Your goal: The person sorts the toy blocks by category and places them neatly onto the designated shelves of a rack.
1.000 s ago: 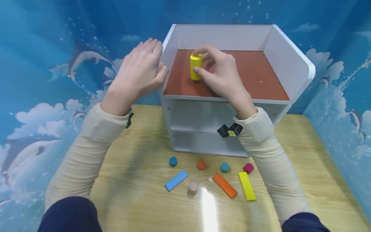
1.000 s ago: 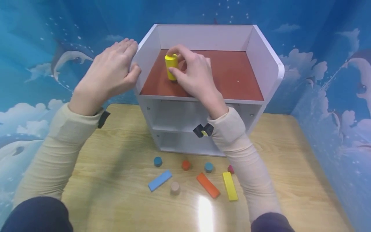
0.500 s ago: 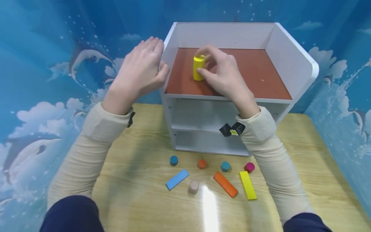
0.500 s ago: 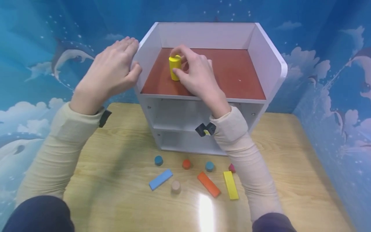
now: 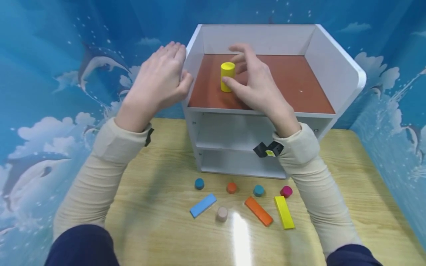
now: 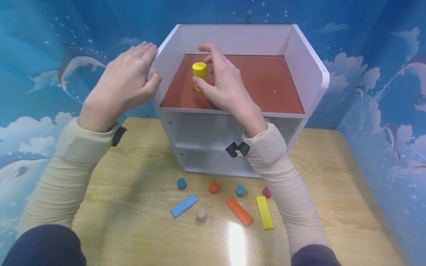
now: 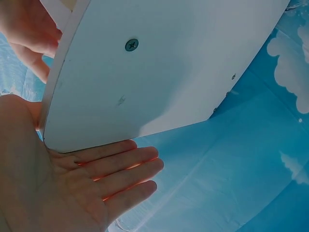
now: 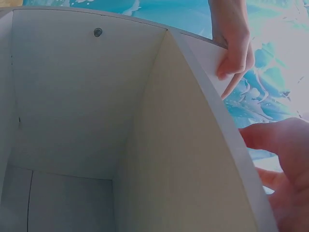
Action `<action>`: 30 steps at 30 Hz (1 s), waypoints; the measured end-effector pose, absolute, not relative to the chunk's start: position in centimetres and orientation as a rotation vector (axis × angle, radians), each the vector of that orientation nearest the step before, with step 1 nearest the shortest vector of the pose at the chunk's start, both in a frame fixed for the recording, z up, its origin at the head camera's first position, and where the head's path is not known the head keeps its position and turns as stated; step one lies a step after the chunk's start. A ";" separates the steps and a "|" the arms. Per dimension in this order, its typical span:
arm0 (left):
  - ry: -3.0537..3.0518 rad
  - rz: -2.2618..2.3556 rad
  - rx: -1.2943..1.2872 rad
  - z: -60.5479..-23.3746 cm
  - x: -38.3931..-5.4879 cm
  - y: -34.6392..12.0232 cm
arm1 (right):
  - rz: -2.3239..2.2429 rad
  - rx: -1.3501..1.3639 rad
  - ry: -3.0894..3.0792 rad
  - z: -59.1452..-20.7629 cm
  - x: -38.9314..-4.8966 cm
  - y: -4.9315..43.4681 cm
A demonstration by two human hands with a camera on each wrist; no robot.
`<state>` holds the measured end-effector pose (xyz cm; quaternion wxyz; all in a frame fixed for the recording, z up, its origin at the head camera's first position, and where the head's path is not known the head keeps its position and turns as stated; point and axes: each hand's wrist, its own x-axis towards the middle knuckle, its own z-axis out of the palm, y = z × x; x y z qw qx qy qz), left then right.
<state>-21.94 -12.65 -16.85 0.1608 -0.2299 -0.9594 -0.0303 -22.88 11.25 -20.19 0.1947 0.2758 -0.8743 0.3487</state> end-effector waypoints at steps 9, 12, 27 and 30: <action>-2.725 -0.092 -0.658 -16.9 -22.0 -12.7 | 0.916 0.835 -2.168 -20.1 -21.4 11.7; -2.728 -0.092 -0.653 -17.0 -22.0 -12.6 | 0.858 0.921 -2.010 -20.2 -20.7 11.9; -2.724 -0.093 -0.645 -17.1 -21.9 -12.6 | 0.934 1.066 -1.744 -20.6 -15.1 11.4; -2.728 -0.093 -0.641 -17.1 -21.9 -12.6 | 0.976 1.089 -1.754 -21.2 -14.1 11.2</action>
